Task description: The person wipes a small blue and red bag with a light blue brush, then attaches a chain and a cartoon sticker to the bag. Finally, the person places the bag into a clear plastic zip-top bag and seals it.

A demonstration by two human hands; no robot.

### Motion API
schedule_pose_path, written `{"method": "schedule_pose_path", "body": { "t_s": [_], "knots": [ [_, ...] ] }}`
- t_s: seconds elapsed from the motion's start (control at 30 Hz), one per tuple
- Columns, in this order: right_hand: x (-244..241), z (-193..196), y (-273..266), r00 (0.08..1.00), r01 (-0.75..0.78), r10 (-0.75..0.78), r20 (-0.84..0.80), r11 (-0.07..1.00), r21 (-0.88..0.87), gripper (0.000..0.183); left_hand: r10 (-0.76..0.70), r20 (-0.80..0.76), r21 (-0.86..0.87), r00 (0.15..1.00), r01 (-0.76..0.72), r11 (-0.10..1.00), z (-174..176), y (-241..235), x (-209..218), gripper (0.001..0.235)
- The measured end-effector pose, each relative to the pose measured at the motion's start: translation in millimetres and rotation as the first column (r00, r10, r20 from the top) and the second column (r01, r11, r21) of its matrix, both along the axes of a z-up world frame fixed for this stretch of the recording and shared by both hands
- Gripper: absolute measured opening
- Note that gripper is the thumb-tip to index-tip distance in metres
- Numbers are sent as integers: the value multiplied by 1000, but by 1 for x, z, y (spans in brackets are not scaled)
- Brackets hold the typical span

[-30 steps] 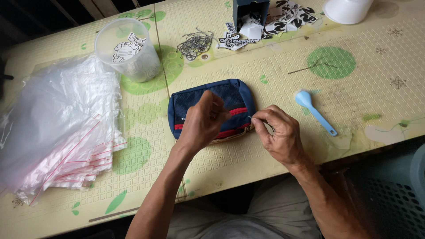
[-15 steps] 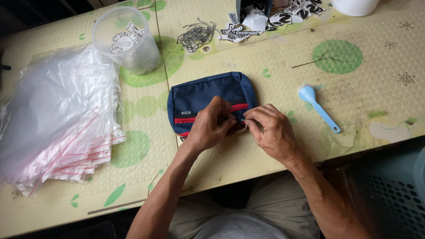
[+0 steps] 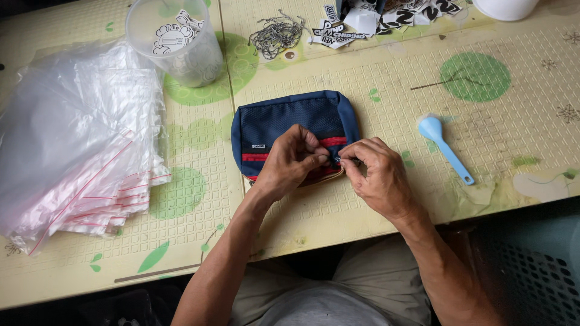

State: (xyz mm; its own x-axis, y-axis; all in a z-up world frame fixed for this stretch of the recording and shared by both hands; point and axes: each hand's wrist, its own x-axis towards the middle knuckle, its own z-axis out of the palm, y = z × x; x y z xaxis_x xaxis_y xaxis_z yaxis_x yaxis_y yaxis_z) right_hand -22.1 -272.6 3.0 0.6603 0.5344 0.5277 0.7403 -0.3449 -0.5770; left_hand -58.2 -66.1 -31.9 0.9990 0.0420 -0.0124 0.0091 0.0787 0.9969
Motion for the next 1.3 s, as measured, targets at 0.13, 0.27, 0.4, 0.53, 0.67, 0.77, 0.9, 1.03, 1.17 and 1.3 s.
{"method": "schedule_pose_path", "body": {
  "t_s": [0.13,0.27,0.4,0.53,0.67,0.77,0.9,1.03,1.17,1.3],
  "knots": [
    [-4,3,1,1000,-5,5,20,1000,-3,12,10,-9,-59,1000,-10,998,2,-1,-1,27],
    [-4,9,3,1000,-9,9,21,1000,-17,12,18,-7,-113,1000,-19,993,-1,-2,1,24],
    [-1,9,2,999,-28,28,-25,1000,-10,13,34,3,-131,999,-33,991,-5,-3,2,25],
    [-2,8,2,999,-29,28,-28,999,-14,13,35,-3,-125,999,-35,992,-4,-2,1,24],
    [-4,11,4,1000,-20,20,-9,1000,-18,14,36,1,-126,999,-35,991,-2,-1,1,23],
    [-6,10,5,1000,-16,16,2,1000,-26,13,25,10,-112,1000,-24,993,-2,-1,0,23],
    [-5,9,5,1000,-14,14,13,999,-39,13,22,27,-120,999,-19,993,0,-2,-1,23],
    [-6,9,6,1000,-19,20,12,999,-44,13,25,21,-158,999,-21,987,2,-3,-1,25],
    [-2,4,5,999,2,2,34,996,-94,12,12,23,-155,1000,-8,988,-1,-1,0,26],
    [0,5,5,999,2,4,47,990,-140,11,13,26,-154,1000,-9,988,1,-1,-2,27]
  ]
}}
